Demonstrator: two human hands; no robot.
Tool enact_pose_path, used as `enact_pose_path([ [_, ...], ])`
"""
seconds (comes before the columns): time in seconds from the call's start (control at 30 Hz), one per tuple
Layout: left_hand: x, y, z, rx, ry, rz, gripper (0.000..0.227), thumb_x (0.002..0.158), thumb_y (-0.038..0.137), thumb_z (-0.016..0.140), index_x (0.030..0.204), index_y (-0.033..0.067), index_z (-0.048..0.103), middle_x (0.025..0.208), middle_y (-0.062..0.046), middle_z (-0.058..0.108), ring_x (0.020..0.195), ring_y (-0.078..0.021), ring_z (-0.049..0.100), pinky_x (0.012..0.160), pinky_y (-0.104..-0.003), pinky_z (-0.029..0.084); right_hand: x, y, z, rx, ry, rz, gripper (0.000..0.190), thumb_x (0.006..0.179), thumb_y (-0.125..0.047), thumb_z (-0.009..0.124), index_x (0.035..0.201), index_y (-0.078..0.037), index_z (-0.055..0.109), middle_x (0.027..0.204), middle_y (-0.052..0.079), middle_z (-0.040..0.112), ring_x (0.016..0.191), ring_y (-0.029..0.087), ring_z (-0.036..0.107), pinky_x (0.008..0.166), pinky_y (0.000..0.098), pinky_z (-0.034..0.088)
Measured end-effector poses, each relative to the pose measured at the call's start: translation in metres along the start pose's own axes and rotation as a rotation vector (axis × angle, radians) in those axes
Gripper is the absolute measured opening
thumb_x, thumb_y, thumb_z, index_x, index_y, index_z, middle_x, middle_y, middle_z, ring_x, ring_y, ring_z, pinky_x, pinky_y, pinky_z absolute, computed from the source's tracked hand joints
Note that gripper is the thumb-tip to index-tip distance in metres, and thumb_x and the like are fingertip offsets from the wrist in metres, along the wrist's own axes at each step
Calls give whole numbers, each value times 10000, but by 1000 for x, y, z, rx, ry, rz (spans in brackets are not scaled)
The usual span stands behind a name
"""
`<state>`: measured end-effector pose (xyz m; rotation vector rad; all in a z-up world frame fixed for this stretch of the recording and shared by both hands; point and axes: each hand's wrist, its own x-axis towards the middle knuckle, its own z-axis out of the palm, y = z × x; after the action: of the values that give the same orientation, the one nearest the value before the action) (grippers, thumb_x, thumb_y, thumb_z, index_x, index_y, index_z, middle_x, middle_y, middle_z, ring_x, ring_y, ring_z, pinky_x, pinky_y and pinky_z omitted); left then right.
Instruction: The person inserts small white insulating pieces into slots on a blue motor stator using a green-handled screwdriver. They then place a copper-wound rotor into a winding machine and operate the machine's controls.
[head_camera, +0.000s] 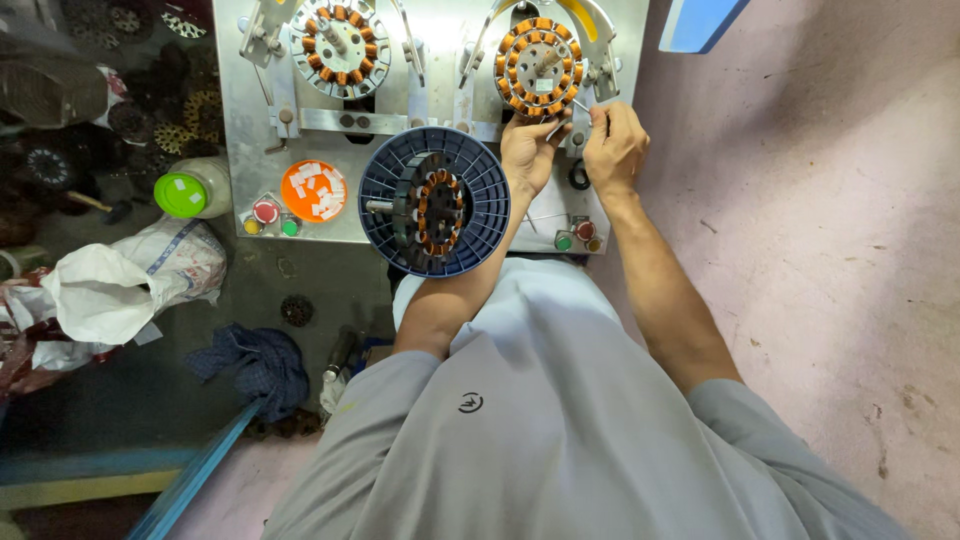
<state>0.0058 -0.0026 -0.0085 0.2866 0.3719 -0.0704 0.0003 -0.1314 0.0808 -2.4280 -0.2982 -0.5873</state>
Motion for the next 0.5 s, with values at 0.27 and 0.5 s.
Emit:
enact_pose_path([
  [0.27, 9, -8, -9, -38, -8, -29, 399, 873, -140, 591, 1245, 3, 599, 1091, -157, 707, 1000, -298, 697, 839, -429, 551, 13, 4, 5, 593, -150, 551, 233, 1049, -164, 685, 898, 5, 631, 802, 113, 677, 649, 245, 612, 555, 406, 434],
  [0.5, 21, -23, -20, 48, 21, 87, 404, 855, -138, 652, 1224, 21, 603, 1067, -113, 708, 926, -239, 692, 768, -399, 545, 6, -17, -24, -125, -71, -551, 133, 983, -54, 757, 1017, 61, 699, 747, 107, 566, 647, 258, 583, 561, 381, 469],
])
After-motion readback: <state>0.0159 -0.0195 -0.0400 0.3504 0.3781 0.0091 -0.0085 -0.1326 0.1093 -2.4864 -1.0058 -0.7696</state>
